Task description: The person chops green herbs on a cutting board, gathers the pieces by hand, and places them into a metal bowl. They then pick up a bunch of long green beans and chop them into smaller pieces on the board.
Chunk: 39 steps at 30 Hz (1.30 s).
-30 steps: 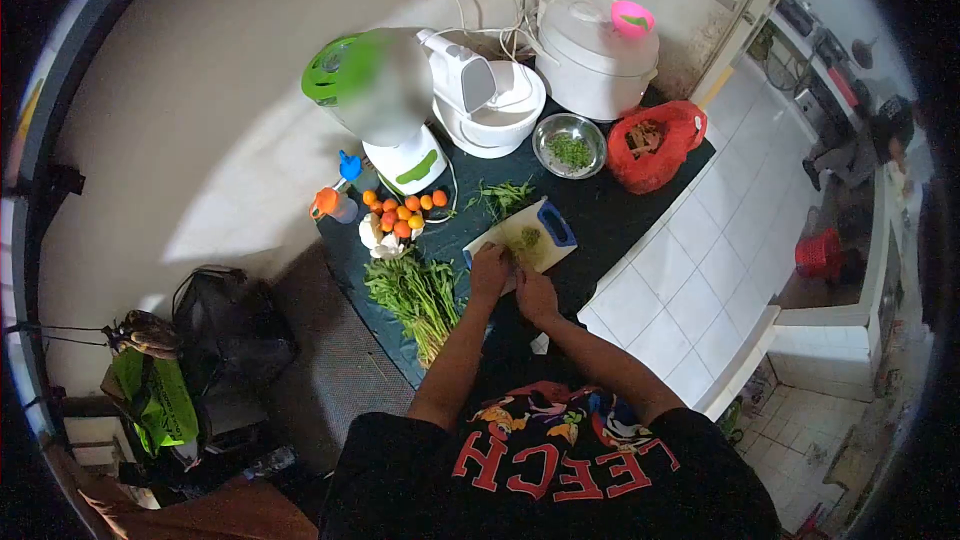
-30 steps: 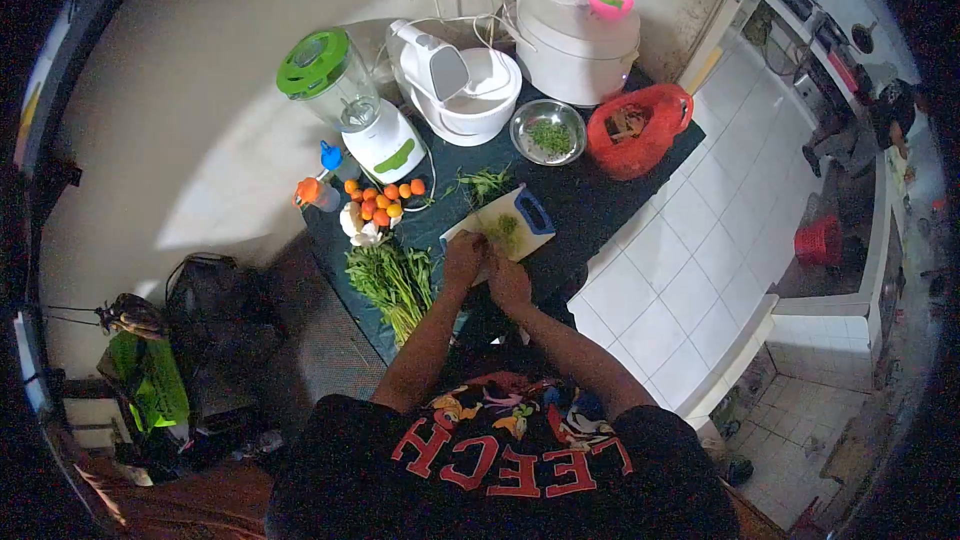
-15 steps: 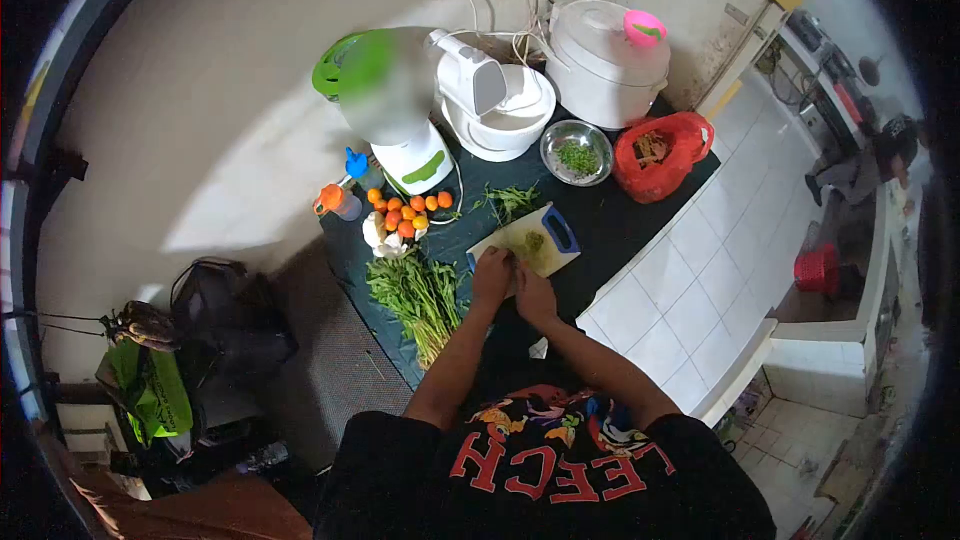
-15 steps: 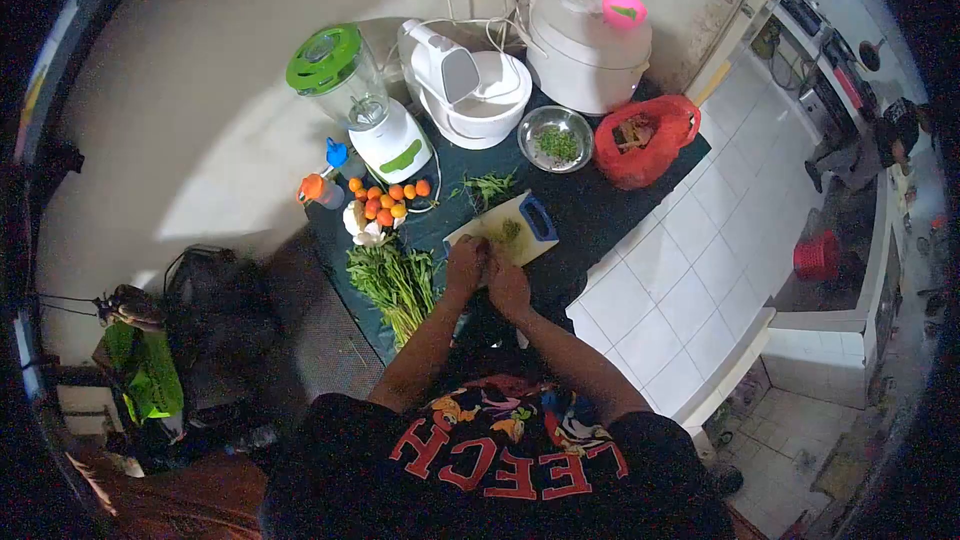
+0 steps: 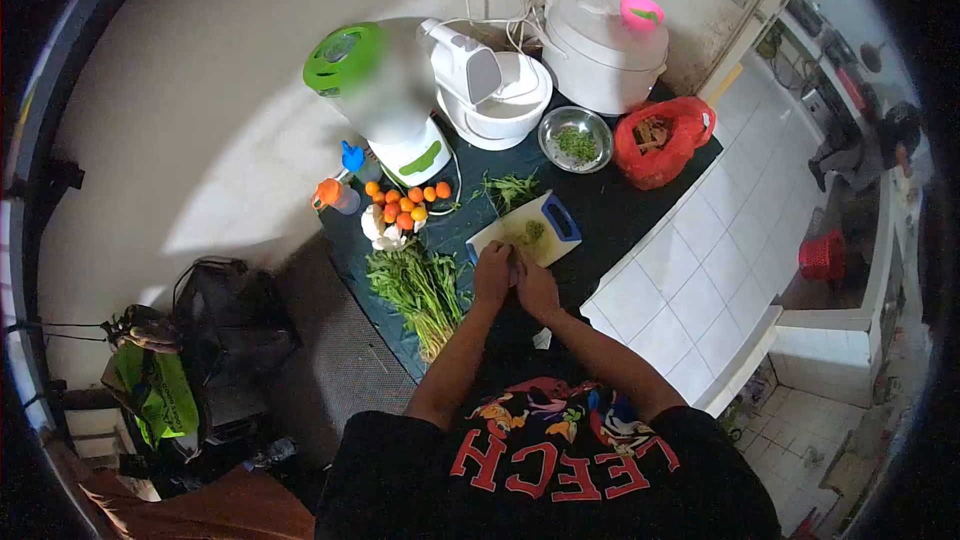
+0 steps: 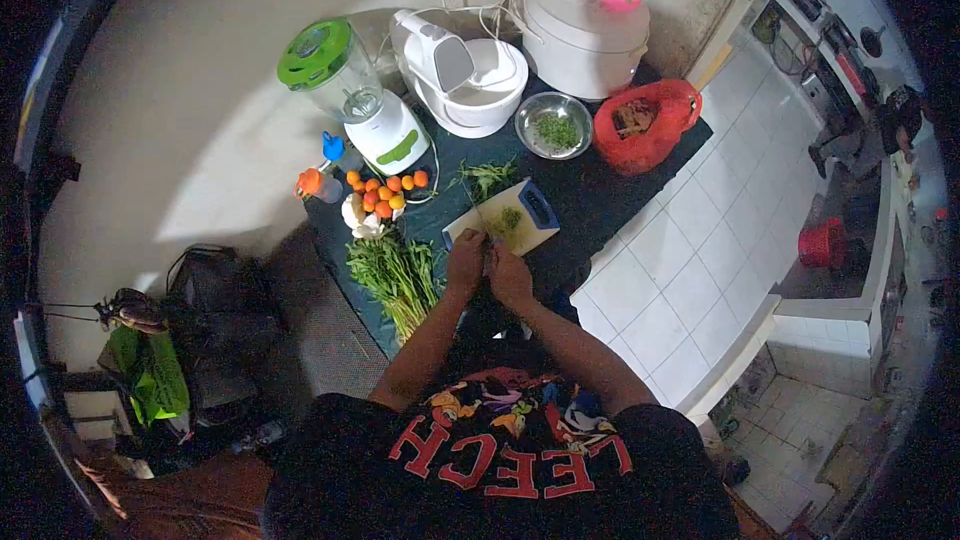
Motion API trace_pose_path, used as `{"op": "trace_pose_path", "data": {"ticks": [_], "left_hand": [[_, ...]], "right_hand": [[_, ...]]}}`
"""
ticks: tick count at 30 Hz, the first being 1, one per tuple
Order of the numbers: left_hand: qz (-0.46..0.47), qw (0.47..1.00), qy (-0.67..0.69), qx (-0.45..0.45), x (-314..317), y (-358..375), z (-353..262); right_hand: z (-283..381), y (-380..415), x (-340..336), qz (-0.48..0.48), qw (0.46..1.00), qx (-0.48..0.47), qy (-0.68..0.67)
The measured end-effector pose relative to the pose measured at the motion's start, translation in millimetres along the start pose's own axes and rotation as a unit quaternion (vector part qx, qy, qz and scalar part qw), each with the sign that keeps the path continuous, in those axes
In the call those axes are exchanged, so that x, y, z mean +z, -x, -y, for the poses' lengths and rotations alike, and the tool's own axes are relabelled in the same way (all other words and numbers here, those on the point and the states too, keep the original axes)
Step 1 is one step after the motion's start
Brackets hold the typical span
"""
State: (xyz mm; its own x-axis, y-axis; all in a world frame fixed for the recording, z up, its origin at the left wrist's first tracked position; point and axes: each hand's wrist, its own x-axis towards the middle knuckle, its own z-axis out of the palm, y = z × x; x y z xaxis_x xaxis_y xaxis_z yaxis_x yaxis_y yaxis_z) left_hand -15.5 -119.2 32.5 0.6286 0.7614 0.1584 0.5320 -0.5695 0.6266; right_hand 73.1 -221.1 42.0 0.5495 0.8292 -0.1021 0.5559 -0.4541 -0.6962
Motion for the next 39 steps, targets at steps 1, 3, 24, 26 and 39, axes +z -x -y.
{"op": "trace_pose_path", "data": {"ticks": [1,3,24,26,39], "left_hand": [[-0.015,1.0,0.007,0.009,1,1,2],[-0.005,1.0,0.011,0.005,2,0,5],[0.0,0.998,-0.05,0.031,0,-8,-1],[-0.009,0.998,-0.046,0.04,2,-6,-1],[0.002,0.991,-0.096,0.088,0,-5,2]], "right_hand": [[6,6,-7,0.024,0.999,0.021,0.004],[13,12,-16,0.046,0.998,0.043,0.01],[-8,3,-2,0.013,0.998,0.011,0.068],[-10,-3,-2,-0.017,1.0,-0.007,-0.006],[8,16,-15,0.005,0.999,0.037,-0.001]]}}
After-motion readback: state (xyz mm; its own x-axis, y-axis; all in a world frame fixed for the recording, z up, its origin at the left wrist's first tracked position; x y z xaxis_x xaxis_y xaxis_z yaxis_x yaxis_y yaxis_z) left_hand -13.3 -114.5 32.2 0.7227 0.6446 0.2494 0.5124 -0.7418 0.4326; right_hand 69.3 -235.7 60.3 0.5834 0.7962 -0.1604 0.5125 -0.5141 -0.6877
